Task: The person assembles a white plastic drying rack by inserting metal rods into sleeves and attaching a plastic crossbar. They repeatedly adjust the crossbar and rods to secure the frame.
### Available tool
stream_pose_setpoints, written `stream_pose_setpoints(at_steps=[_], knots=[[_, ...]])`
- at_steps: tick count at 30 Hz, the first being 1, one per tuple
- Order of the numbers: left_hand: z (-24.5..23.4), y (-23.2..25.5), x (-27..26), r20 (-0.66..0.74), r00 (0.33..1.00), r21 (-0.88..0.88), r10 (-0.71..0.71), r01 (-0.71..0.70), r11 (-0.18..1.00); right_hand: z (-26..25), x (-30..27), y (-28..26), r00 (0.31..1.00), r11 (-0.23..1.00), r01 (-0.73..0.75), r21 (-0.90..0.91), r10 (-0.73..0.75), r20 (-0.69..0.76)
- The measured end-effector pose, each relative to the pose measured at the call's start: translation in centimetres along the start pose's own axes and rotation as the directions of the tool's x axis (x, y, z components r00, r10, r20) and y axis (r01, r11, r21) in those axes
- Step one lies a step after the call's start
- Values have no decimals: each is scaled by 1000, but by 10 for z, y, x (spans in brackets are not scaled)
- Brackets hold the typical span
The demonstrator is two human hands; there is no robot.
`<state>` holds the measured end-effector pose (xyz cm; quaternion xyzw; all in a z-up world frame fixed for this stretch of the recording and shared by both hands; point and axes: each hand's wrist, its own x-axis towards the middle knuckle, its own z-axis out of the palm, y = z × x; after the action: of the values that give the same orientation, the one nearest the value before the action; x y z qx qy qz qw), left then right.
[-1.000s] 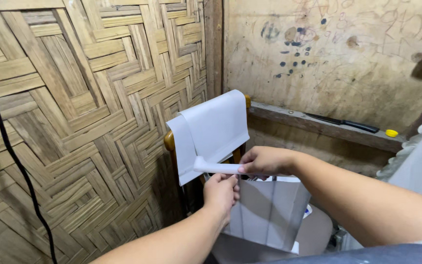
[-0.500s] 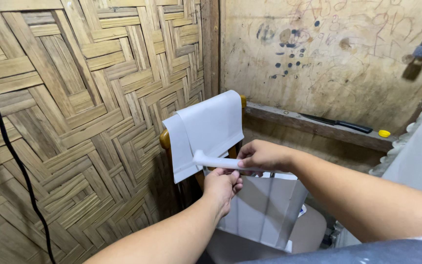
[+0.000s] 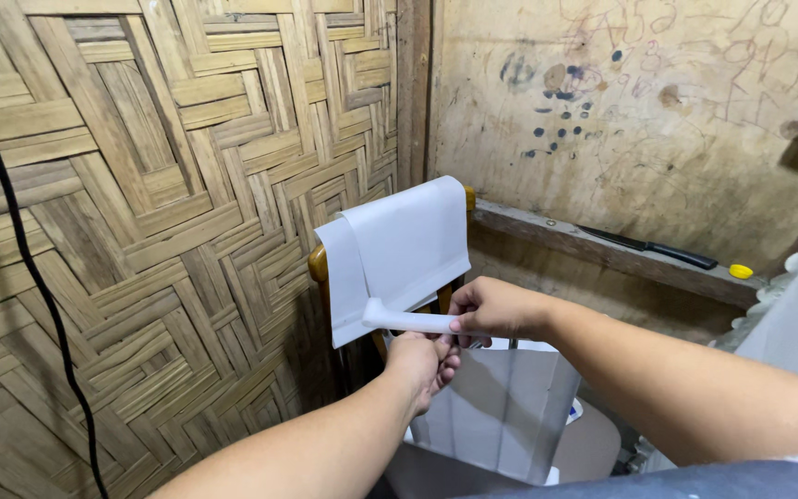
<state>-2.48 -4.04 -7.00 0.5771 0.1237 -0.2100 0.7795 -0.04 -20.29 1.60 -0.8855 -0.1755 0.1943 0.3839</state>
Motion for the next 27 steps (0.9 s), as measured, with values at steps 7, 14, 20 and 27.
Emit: stream_pose_setpoints(at_steps=[7, 14, 20, 27], knots=[[-13, -3, 18, 91, 995, -107, -38, 48, 993, 2, 7, -5, 998, 996, -68, -66, 67, -16], [-9, 0, 22, 102, 994, -61, -24, 30, 998, 1, 2, -9, 996, 994, -76, -75, 73, -45], [-5, 2, 23, 79, 996, 7, -30, 30, 1000, -2, 3, -10, 997, 995, -64, -75, 60, -43], [-10, -3, 36, 179, 978, -96, -110, 128, 987, -1, 4, -14, 996, 985, -80, -150, 73, -53]])
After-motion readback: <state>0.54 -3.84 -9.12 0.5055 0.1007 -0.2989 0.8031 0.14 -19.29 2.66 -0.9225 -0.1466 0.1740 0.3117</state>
